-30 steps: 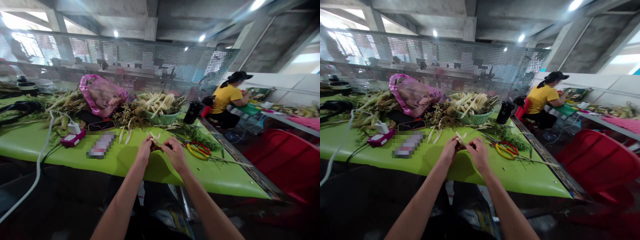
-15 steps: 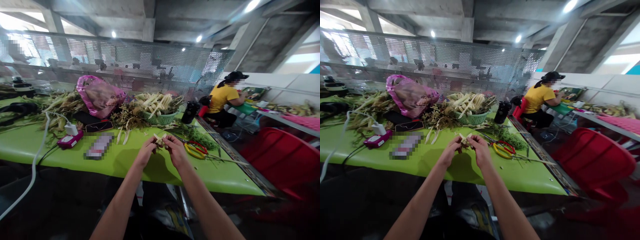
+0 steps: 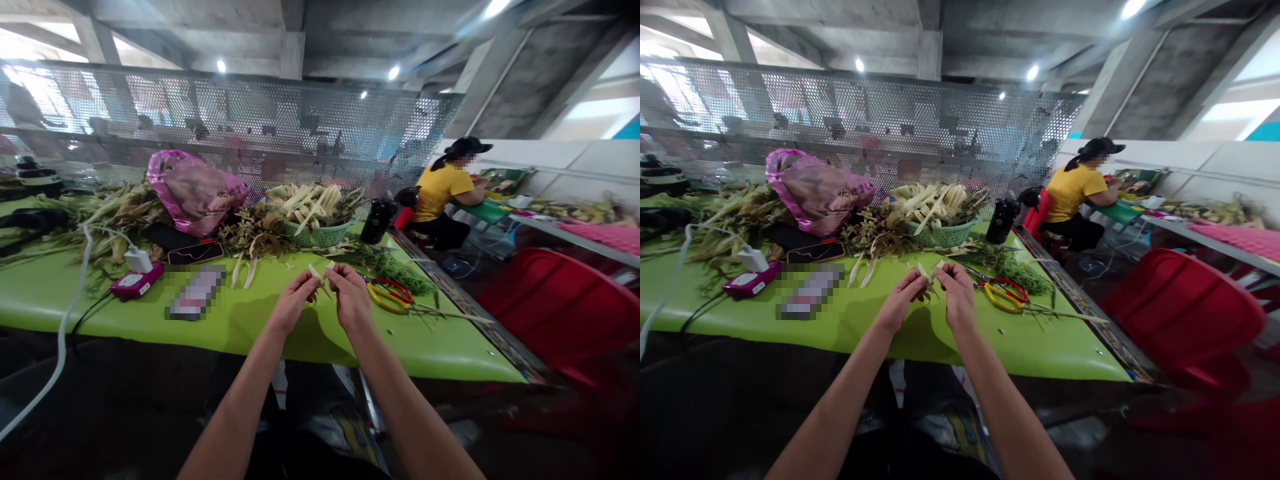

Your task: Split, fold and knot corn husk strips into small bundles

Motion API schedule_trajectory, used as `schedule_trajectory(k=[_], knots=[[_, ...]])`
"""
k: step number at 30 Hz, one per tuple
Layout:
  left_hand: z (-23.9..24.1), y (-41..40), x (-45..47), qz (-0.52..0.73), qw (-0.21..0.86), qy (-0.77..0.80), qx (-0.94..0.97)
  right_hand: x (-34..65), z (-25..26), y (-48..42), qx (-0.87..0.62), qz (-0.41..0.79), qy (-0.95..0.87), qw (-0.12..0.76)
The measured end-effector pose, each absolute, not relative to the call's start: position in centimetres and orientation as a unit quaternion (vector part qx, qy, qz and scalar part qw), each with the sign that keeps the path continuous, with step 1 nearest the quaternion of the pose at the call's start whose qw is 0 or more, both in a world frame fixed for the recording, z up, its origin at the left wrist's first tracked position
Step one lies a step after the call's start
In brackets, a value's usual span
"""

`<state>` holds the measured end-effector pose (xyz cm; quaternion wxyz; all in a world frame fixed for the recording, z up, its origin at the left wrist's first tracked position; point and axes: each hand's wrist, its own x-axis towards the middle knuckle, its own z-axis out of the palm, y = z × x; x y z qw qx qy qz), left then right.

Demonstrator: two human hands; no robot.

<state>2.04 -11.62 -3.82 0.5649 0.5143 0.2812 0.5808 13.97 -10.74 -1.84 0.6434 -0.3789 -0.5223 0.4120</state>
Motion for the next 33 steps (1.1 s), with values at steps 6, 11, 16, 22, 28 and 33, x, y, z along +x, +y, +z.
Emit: schedule_trajectory(k=[6, 11, 16, 22, 28, 33], knots=[[-3.6, -11.6, 1.9, 0.566, 0.53, 0.294, 0.558, 14.7, -1.4, -10.3, -0.426, 0.356, -0.554, 0.62], [-3.7, -11.5, 2.1, 0.553, 0.467, 0.319, 0.612, 16.5, 1.0, -10.4, -0.439, 0.157, -0.721, 0.513], [-3.9, -11.5, 2.3, 0.543, 0.452, 0.31, 0.636, 16.8, 1.9, -9.8, -0.41, 0.178, -0.782, 0.435], [-4.5, -11.2, 2.2, 0.511, 0.422, 0.334, 0.67, 16.3, 1.1, -8.9, -0.391, 0.276, -0.743, 0.468], [-4.4, -11.4, 2.4, 0.478, 0.443, 0.333, 0.681, 15.8, 0.2, -8.9, -0.399, 0.275, -0.712, 0.508], [-4.2, -11.1, 2.2, 0.523, 0.532, 0.349, 0.567, 15.9, 0.1, -9.5, -0.417, 0.219, -0.701, 0.535]])
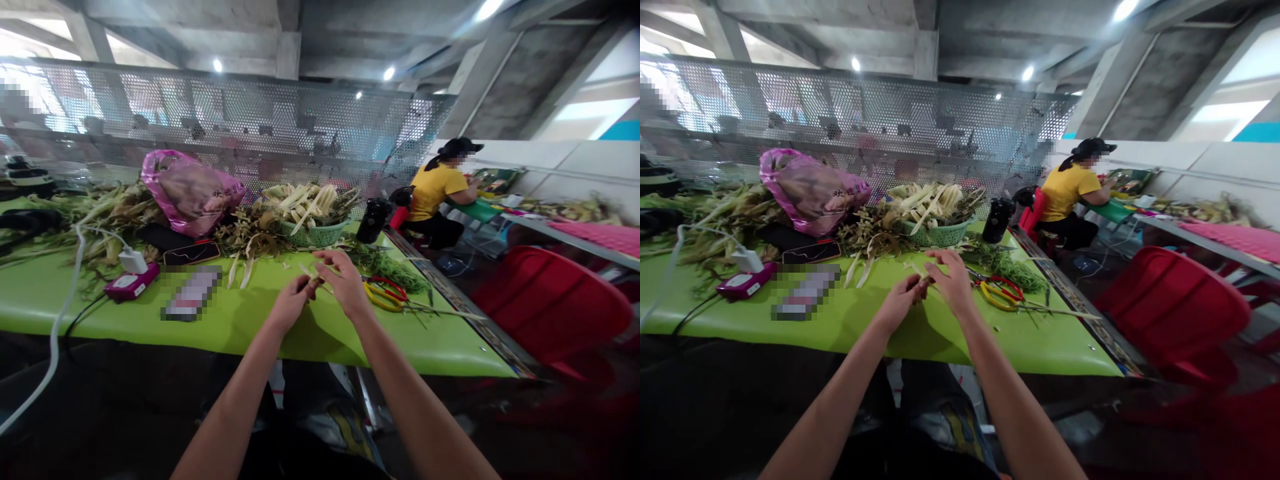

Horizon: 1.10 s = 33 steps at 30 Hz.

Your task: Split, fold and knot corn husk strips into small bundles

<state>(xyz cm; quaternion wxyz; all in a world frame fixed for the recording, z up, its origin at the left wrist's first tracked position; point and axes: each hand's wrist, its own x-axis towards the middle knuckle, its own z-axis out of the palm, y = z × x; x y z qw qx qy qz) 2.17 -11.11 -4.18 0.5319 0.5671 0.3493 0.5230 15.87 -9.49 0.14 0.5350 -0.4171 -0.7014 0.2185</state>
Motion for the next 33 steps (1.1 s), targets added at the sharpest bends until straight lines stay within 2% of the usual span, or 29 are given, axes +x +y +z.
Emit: schedule_trajectory(k=[7, 12, 14, 21, 26, 33], knots=[[-4.2, -11.0, 1.7, 0.593, 0.645, 0.275, 0.396, 16.5, -0.9, -10.6, -0.47, 0.231, -0.695, 0.493], [-3.9, -11.2, 1.6, 0.588, 0.703, 0.234, 0.324, 16.2, -1.2, -11.4, -0.463, 0.143, -0.66, 0.574], [-4.0, -11.1, 1.7, 0.594, 0.712, 0.223, 0.303, 15.9, -1.4, -11.9, -0.466, 0.097, -0.665, 0.576], [-4.4, -10.8, 2.0, 0.61, 0.716, 0.185, 0.285, 14.3, -2.4, -12.4, -0.494, -0.028, -0.729, 0.473], [-4.5, -10.8, 2.1, 0.604, 0.687, 0.237, 0.329, 13.8, -2.1, -12.0, -0.536, -0.132, -0.74, 0.385], [-4.6, -10.5, 2.0, 0.618, 0.644, 0.272, 0.36, 13.3, -2.0, -12.6, -0.518, -0.156, -0.776, 0.325]])
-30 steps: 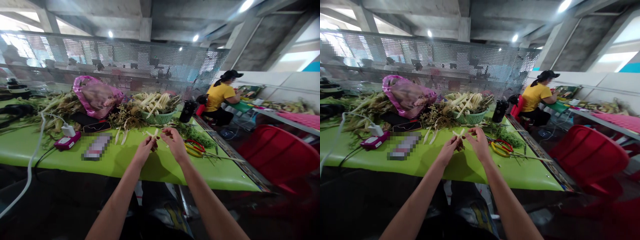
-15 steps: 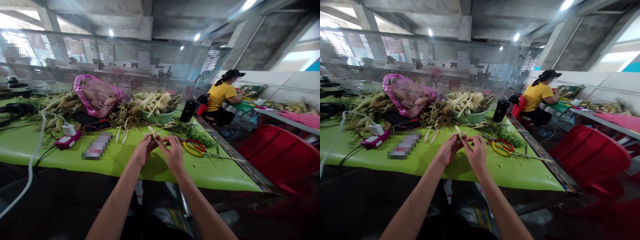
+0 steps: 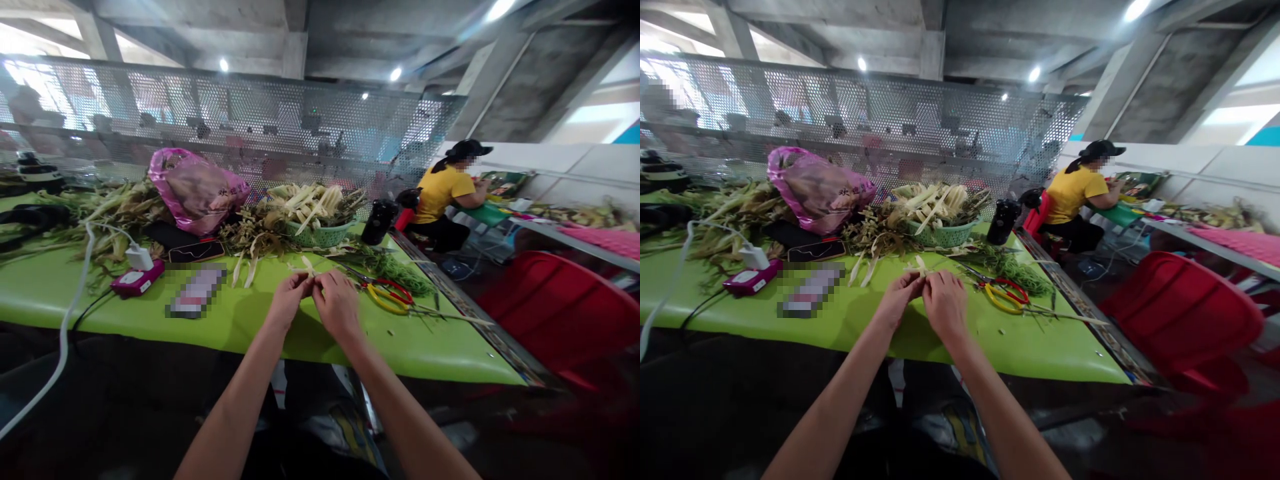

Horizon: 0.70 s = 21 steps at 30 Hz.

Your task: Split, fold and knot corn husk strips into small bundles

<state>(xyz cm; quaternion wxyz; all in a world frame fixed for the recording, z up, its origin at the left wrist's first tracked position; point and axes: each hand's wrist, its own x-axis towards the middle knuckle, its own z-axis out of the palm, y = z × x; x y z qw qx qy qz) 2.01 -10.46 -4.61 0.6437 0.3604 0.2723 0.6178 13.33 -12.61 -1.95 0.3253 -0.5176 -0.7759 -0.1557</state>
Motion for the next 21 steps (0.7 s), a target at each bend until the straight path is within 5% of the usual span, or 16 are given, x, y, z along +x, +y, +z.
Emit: schedule_trajectory(k=[16, 21], knots=[[-5.0, -10.4, 1.5, 0.669, 0.63, 0.253, 0.302, 12.5, -2.1, -13.8, -0.461, -0.118, -0.831, 0.287], [-4.9, -10.5, 1.4, 0.654, 0.649, 0.233, 0.311, 14.7, -1.3, -12.4, -0.452, 0.049, -0.793, 0.407]])
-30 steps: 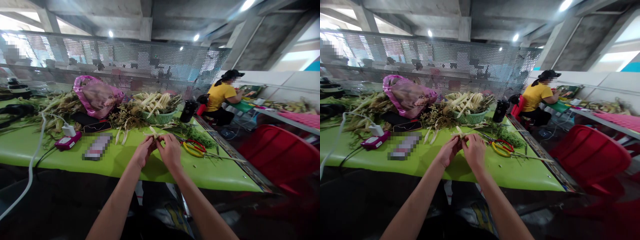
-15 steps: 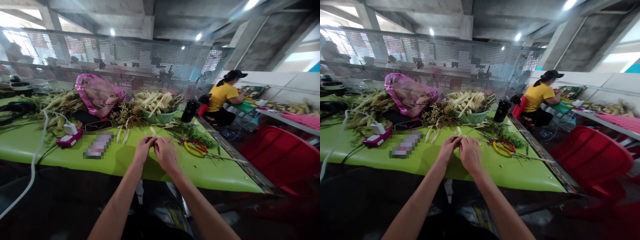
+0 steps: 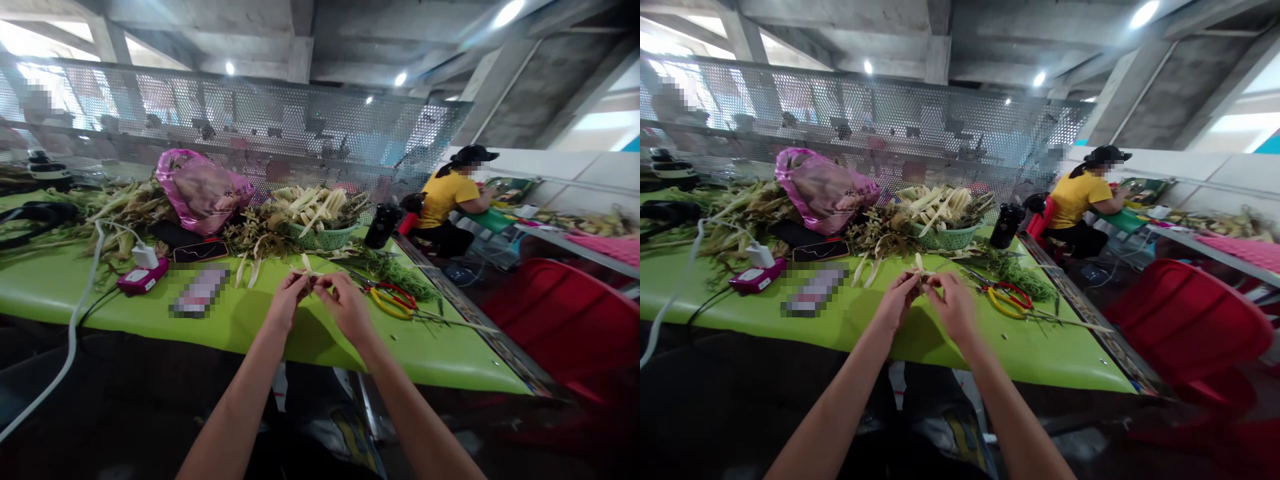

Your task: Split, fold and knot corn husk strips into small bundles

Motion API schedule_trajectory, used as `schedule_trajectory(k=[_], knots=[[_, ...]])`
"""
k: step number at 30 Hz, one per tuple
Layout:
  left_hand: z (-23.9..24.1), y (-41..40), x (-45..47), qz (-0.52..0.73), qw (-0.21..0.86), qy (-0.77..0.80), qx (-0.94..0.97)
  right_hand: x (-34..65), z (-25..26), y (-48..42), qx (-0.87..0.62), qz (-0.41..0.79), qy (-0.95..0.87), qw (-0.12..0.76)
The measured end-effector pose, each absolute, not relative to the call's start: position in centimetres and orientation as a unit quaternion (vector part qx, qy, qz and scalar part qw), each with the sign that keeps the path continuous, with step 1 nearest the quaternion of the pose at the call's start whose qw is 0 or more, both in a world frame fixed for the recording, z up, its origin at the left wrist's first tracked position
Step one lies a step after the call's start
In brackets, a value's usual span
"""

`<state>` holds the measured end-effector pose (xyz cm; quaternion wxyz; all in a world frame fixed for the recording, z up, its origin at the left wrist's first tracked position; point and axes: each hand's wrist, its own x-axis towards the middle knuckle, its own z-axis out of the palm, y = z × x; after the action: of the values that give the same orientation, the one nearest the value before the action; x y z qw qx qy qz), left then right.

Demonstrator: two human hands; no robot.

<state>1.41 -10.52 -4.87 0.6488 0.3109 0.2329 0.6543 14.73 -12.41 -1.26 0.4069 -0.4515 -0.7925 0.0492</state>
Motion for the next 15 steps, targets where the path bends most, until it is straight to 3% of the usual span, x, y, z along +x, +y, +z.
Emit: schedule_trajectory(k=[3, 7, 15], knots=[[-4.9, -10.6, 1.5, 0.646, 0.659, 0.227, 0.312, 15.6, -1.2, -11.2, -0.443, 0.167, -0.738, 0.48], [-5.1, -10.6, 1.7, 0.636, 0.654, 0.244, 0.329, 15.7, -1.6, -10.0, -0.387, 0.375, -0.685, 0.49], [-5.0, -10.7, 1.7, 0.618, 0.655, 0.256, 0.351, 16.2, -1.0, -9.7, -0.414, 0.459, -0.635, 0.464]])
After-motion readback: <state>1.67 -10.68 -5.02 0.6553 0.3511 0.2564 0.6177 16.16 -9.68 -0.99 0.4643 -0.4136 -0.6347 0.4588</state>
